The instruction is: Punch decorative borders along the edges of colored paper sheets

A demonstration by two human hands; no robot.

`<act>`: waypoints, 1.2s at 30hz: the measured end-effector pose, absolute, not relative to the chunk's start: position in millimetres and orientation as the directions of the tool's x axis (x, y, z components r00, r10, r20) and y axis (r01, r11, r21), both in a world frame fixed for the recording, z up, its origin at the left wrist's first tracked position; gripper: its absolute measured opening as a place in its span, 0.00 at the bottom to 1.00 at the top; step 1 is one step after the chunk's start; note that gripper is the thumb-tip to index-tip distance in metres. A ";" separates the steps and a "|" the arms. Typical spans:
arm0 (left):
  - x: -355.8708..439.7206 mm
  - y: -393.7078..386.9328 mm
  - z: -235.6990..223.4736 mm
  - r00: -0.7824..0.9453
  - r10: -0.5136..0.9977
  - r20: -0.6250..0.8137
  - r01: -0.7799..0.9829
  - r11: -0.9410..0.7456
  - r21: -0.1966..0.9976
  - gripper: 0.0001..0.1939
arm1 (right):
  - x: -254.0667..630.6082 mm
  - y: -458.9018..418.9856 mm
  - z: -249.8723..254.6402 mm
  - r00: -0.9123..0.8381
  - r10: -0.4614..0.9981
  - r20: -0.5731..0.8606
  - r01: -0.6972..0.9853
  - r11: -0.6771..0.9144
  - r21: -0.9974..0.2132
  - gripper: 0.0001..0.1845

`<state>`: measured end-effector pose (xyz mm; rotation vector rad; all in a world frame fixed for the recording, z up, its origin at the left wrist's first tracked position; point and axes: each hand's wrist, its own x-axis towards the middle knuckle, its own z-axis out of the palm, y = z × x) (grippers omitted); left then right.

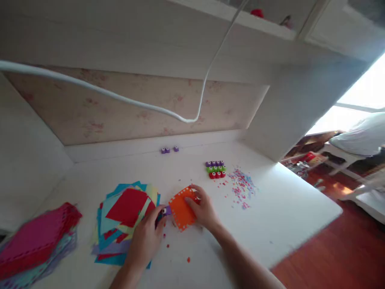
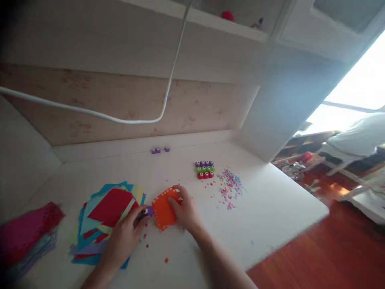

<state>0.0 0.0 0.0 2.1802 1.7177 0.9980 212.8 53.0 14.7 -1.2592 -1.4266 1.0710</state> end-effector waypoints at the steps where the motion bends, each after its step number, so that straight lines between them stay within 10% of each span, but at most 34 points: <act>1: 0.8 -0.3 1.0 0.106 0.912 0.396 0.787 -0.321 0.527 0.14 | 212.8 52.2 15.3 -0.051 0.994 0.099 0.198 0.108 -0.974 0.22; 36: 1.6 2.7 8.6 0.171 0.870 0.462 0.828 -0.381 0.411 0.17 | 219.6 41.6 33.3 -0.497 0.830 0.254 0.648 0.550 -0.527 0.18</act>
